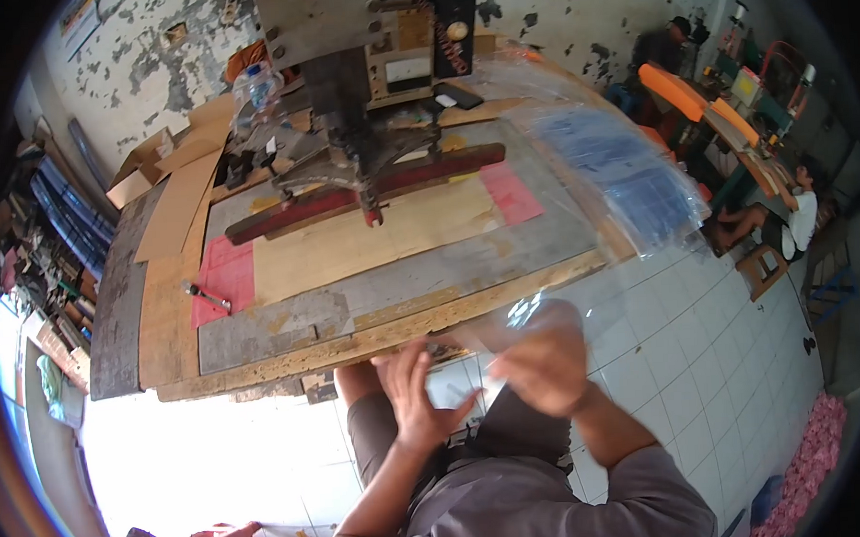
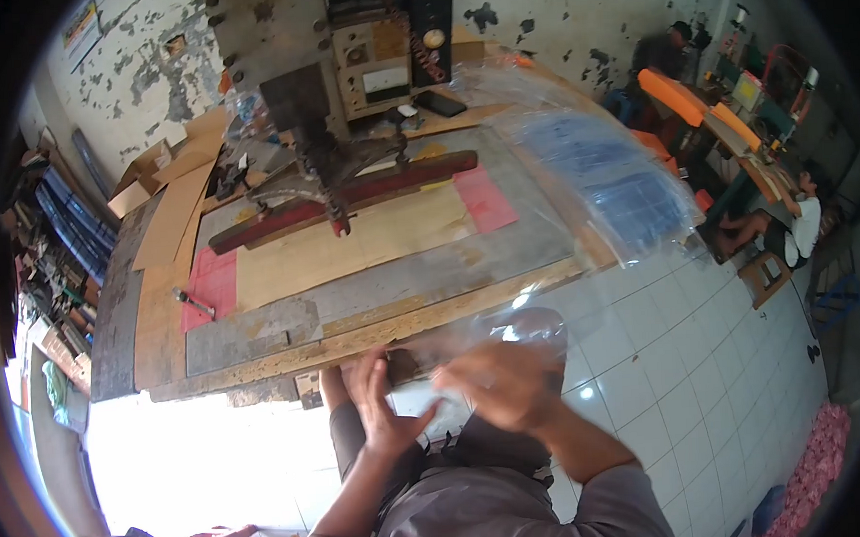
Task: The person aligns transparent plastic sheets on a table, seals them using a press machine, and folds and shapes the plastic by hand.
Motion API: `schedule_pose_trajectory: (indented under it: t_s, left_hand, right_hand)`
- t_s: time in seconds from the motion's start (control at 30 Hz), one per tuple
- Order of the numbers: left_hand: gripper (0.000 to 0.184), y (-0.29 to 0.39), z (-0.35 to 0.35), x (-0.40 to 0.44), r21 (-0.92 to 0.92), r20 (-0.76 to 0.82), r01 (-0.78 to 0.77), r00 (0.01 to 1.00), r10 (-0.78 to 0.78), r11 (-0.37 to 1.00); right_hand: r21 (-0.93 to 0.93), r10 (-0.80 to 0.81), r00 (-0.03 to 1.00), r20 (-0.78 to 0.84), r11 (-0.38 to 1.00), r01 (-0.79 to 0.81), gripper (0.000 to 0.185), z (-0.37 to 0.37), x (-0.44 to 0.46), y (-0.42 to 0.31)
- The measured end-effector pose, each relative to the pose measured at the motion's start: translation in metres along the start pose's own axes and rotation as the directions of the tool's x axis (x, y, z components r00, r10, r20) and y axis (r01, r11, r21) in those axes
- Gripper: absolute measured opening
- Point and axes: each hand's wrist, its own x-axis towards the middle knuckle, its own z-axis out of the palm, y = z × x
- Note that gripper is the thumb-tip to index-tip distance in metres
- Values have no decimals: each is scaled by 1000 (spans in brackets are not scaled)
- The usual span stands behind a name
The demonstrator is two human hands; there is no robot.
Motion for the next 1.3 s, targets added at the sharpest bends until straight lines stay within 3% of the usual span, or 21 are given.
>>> schedule_pose_trajectory:
  t_s: [0.03,0.07,0.1,0.2,0.23,0.27,0.3,0.4,0.5,0.6,0.63,0.67,0.73,0.8,0.9,0.97,1.07,1.1,1.2,1.23,1.3]
  left_hand:
    - [114,7,10,-13,-43,30,42,999,-40,998]
    - [113,13,16,-13,-229,154,136,983,-102,964]
    - [110,8,16,-22,-223,239,216,957,-162,951]
    - [88,9,9,-26,-582,133,306,950,-283,753]
    - [83,7,-4,-16,-421,125,247,969,-214,873]
    - [70,7,-5,-14,-539,117,339,937,-330,771]
    - [58,6,-6,-13,-654,107,397,891,-441,644]
    - [41,8,-40,15,-736,41,217,960,-278,641]
    - [42,-14,-59,11,-567,18,98,994,-107,818]
    - [42,1,-62,25,-796,-65,94,969,-240,598]
    - [47,-1,-65,25,-796,-39,113,971,-236,595]
    - [53,-3,-69,25,-795,-12,132,973,-232,592]
    - [62,1,-76,23,-885,68,204,946,-317,419]
    - [71,0,-83,21,-947,161,248,916,-367,204]
    - [80,-15,-92,7,-935,353,338,888,-293,-102]
    - [72,-25,-96,-1,-899,418,393,902,-111,-196]
    - [46,-31,-100,-14,-697,682,712,697,-222,92]
    - [33,-32,-88,-20,-715,646,675,737,-197,182]
    - [38,-5,-68,-15,-526,656,768,640,-399,366]
    - [42,-5,-65,-17,-553,641,758,652,-405,345]
    - [47,12,-50,-8,-435,581,657,727,-366,616]
  right_hand:
    - [100,11,989,144,995,-26,35,15,-2,-16]
    - [196,2,958,287,979,-61,38,27,-5,-29]
    - [241,35,955,295,964,-110,38,39,-11,-42]
    - [310,108,949,298,929,-203,43,55,-18,-60]
    - [308,114,951,286,930,-204,46,45,-12,-63]
    - [306,119,954,277,930,-205,49,38,-11,-64]
    - [180,172,944,283,957,-228,61,29,-20,-60]
    - [-127,331,863,382,943,-306,72,1,-14,-32]
    - [-180,451,824,342,892,-414,75,-13,-32,-6]
    - [-27,618,746,247,774,-632,69,-7,-55,10]
    - [-30,591,787,177,802,-596,51,-5,-50,10]
    - [-93,536,830,157,844,-528,46,-5,-50,13]
    - [-220,416,901,125,897,-383,36,-5,-53,16]
    - [-262,391,918,-61,881,-393,31,4,-50,16]
    - [-224,424,880,-214,855,-467,30,14,-49,19]
    - [-190,461,850,-253,838,-511,30,16,-48,22]
    - [-185,430,853,-295,850,-492,34,16,-43,23]
    - [-187,436,859,-270,851,-491,31,15,-43,21]
    - [-137,363,899,-247,905,-403,26,11,-29,8]
    - [-139,369,899,-236,903,-406,26,11,-32,9]
    - [-194,253,940,-229,935,-298,30,11,-38,13]
